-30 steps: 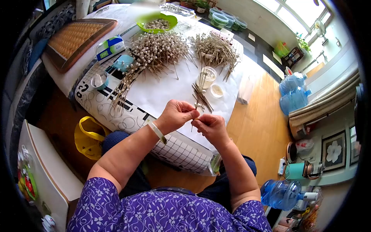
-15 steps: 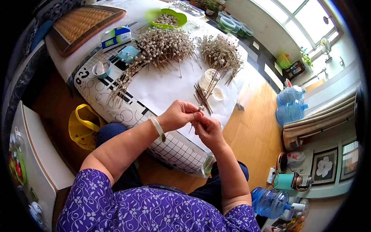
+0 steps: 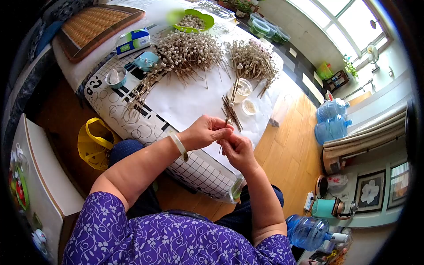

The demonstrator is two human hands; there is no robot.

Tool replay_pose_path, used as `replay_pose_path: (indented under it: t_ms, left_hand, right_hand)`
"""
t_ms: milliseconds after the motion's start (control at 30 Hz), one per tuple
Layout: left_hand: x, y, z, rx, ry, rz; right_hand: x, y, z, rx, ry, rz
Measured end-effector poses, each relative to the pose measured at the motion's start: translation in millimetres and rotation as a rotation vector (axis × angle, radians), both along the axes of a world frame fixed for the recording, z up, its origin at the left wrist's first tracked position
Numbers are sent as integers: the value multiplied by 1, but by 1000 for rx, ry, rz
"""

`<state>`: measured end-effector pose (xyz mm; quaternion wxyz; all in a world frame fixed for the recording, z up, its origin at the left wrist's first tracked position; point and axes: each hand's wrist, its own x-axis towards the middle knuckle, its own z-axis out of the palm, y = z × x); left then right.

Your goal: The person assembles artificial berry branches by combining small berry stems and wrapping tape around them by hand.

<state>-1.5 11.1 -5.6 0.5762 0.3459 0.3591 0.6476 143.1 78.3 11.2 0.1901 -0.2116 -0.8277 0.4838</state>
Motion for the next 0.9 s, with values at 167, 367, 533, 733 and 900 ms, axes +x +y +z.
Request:
replay_pose_path:
  t_ms: [167, 367, 533, 733, 900]
  left_hand:
    - [-7, -1, -3, -6, 307, 20]
    - [-13, -3, -3, -75, 424, 3]
    - [-5, -4, 3, 15, 199, -41]
    - [-8, -2, -6, 20, 301, -28]
    - [0, -5, -7, 18, 228, 62]
  right_hand:
    - [1, -4, 9, -185, -91, -51]
    - [1, -6, 5, -125, -26, 24]
    - [1, -4, 2, -144, -37, -17]
    - [1, -4, 2, -138, -41, -31]
    - [-1, -1, -4, -91, 72, -80]
